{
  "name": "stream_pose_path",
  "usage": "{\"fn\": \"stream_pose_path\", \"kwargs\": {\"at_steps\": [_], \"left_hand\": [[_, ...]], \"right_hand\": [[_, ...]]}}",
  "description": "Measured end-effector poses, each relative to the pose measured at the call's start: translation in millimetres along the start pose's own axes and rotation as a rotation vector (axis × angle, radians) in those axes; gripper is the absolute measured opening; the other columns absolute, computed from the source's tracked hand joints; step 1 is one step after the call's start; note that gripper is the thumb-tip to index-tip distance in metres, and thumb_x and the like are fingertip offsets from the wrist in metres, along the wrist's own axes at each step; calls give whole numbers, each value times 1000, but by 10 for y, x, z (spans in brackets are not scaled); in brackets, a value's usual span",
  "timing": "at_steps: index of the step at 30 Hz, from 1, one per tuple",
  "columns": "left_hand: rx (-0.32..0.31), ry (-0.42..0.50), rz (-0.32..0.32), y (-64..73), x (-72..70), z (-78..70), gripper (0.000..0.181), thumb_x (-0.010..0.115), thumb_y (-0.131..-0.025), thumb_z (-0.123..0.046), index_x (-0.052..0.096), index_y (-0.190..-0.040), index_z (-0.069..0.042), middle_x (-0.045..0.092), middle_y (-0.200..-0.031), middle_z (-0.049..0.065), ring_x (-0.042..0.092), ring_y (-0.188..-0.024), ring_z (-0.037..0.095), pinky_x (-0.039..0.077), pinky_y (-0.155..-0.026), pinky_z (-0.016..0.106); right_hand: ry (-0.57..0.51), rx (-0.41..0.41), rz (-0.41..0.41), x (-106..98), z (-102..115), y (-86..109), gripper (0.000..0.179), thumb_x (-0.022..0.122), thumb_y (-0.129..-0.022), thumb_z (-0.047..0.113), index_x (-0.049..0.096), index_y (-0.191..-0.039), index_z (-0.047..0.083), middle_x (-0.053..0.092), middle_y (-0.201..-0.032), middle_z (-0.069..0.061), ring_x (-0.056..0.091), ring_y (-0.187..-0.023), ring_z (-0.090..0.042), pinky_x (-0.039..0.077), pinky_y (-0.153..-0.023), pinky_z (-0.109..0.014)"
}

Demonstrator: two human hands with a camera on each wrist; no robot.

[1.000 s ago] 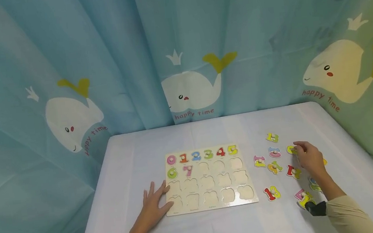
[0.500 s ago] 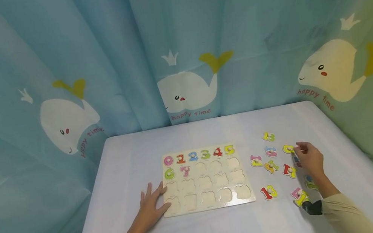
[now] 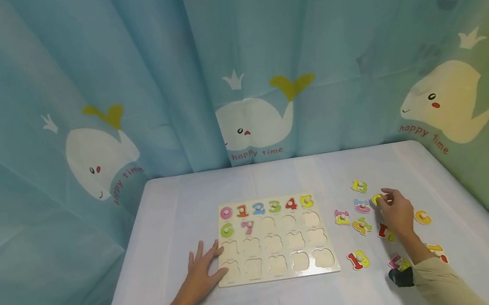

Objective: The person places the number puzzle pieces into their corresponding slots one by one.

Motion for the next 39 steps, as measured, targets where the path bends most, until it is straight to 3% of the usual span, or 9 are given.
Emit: {"fn": "stream_pose_path", "kwargs": {"at_steps": [4,11,16,22,27,34,39], "left_hand": [[2,8,-2,1,-11,-4,49,70,-82,-30,58,-124,-8,39,-145,12,10,-138,43,-6,-108,58],[0,6,8,-15,-4,-15,50,71,-82,-28,58,-125,-7,39,-145,12,10,-138,43,-6,-108,57],[8,2,6,-23,-10,-17,49,71,-82,-27,58,-125,-6,39,-145,13,10,-138,43,-5,-108,58],[10,-6,9,-11,9,2,50,71,-82,-30,58,-125,-7,39,-145,12,10,-138,43,-5,-108,58],[12,-7,2,-8,18,21,50,70,-82,-32,58,-125,-9,40,-145,11,10,-138,42,-5,-108,57],[11,-12,7,12,24,26,50,71,-82,-31,58,-126,-9,39,-145,11,10,-138,43,-5,-108,58],[13,-21,-2,12,1,9,51,71,-82,-30,58,-126,-8,39,-145,11,11,-138,43,-4,-108,58]], "right_hand": [[-42,-181,48,144,370,109,31,57,-91,5,56,-120,-6,61,-97,-20,55,-88,-31,42,-69,-34],[-41,-396,317,756,961,419,31,65,-87,4,60,-117,-1,60,-94,-8,53,-86,-23,47,-71,-35],[-82,-555,446,1143,1312,687,30,71,-82,5,64,-112,3,59,-88,2,52,-83,-16,48,-73,-36],[-157,-600,479,1411,1552,856,26,72,-80,5,66,-105,6,58,-85,6,51,-79,-13,46,-72,-32],[-219,-567,510,1597,1739,916,25,72,-79,4,67,-104,6,59,-83,6,52,-77,-13,47,-72,-32],[-133,-631,503,1833,1936,1014,24,73,-81,9,66,-103,7,58,-83,8,50,-75,-10,45,-67,-27],[-149,-655,468,1876,2001,1011,23,75,-78,9,67,-100,8,59,-79,7,51,-73,-11,45,-65,-28]]}}
Point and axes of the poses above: each hand's wrist, its own y-axis away from the middle knuckle, its own x-axis out of the palm, z = x × y, the point moved 8 cm from there along -y, towards the middle knuckle
